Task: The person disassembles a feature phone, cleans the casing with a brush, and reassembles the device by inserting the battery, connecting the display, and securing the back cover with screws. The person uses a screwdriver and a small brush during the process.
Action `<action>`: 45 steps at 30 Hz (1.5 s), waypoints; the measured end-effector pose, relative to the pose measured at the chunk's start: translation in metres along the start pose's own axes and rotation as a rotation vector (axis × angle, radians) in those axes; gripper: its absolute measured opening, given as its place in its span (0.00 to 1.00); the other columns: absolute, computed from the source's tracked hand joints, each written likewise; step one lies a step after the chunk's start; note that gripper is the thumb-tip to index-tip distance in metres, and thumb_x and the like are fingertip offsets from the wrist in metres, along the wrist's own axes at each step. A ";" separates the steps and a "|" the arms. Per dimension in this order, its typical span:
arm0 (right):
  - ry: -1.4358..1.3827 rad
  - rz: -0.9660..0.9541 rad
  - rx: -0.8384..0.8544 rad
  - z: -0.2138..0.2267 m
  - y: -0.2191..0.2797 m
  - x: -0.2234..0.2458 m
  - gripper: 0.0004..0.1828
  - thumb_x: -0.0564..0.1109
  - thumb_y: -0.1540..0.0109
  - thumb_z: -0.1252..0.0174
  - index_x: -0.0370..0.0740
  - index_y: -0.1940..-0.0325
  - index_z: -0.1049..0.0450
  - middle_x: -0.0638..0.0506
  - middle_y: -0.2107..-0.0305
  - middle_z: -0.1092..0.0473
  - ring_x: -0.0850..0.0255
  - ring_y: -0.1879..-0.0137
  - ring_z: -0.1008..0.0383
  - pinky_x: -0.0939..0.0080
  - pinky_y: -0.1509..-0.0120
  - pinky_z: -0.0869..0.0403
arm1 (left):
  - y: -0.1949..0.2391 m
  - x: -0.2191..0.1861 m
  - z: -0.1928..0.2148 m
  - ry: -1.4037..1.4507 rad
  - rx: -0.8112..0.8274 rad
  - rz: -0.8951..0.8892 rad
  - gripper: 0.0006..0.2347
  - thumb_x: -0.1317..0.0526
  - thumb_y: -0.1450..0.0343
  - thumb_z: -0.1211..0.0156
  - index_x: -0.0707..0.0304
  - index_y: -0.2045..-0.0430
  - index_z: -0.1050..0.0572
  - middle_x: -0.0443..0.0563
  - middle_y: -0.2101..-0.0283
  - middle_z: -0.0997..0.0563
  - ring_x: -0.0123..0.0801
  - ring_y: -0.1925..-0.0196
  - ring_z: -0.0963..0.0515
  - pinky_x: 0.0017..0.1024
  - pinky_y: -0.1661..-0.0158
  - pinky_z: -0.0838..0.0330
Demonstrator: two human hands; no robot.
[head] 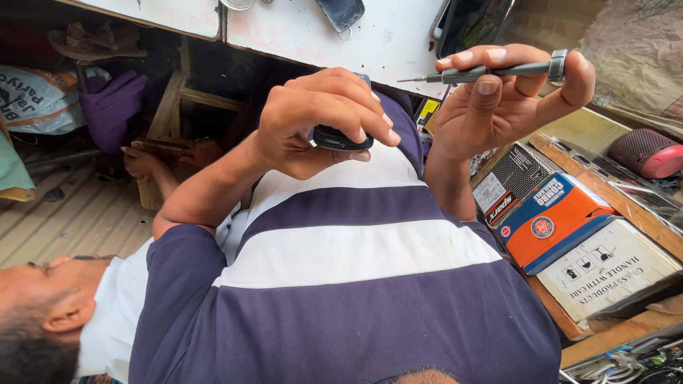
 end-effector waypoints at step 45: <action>0.399 -0.264 0.345 0.007 0.005 -0.005 0.09 0.32 0.34 0.34 0.36 0.51 0.23 0.46 0.53 0.25 0.67 0.53 0.26 0.72 0.59 0.30 | -0.028 0.032 -0.005 0.236 -0.140 0.269 0.15 0.69 0.34 0.21 0.61 0.58 0.21 0.47 0.54 0.25 0.28 0.52 0.25 0.24 0.51 0.28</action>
Point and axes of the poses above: each hand's wrist, its own y-axis away from the middle knuckle, its own z-axis out of the back of the hand, x = y × z, the point moved 1 cm from there along -y, towards the middle knuckle
